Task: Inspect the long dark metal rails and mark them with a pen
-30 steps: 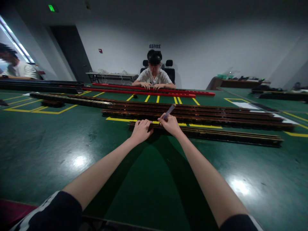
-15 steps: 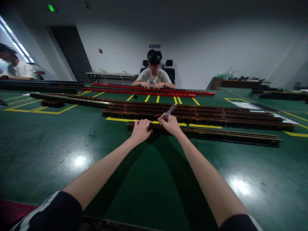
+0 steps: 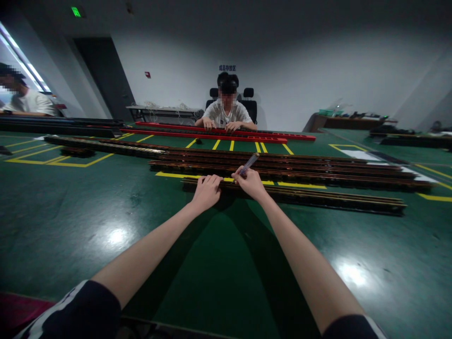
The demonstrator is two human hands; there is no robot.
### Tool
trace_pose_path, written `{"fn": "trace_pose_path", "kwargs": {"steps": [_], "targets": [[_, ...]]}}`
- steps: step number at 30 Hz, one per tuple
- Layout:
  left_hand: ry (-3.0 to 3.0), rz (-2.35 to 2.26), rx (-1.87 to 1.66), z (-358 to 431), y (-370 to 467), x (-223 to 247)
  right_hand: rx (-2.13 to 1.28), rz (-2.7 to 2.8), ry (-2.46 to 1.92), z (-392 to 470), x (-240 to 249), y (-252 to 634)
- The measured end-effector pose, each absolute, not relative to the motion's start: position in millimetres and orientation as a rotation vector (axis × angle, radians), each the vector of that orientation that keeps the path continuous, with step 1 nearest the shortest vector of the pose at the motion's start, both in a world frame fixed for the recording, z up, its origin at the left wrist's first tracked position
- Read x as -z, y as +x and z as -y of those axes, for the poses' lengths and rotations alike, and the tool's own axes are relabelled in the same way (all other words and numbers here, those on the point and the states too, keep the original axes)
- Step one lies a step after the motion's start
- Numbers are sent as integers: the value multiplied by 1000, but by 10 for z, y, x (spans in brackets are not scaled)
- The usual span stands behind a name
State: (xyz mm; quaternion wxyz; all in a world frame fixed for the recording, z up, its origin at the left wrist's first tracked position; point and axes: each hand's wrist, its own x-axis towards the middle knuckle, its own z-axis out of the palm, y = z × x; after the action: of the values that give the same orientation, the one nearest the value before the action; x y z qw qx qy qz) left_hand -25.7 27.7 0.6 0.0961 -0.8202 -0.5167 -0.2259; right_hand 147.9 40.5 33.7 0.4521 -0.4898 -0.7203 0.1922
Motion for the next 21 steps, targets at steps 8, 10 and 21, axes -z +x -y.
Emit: {"fn": "trace_pose_path", "kwargs": {"steps": [8, 10, 21], "targets": [[-2426, 1527, 676, -266, -260, -11, -481, 1788, -1222, -418, -326, 1483], [-2424, 1531, 671, -264, -259, -16, -478, 1788, -1224, -414, -330, 1475], [-2453, 1539, 716, -283, -272, -7, -453, 1770, -1251, -411, -345, 1516]]}}
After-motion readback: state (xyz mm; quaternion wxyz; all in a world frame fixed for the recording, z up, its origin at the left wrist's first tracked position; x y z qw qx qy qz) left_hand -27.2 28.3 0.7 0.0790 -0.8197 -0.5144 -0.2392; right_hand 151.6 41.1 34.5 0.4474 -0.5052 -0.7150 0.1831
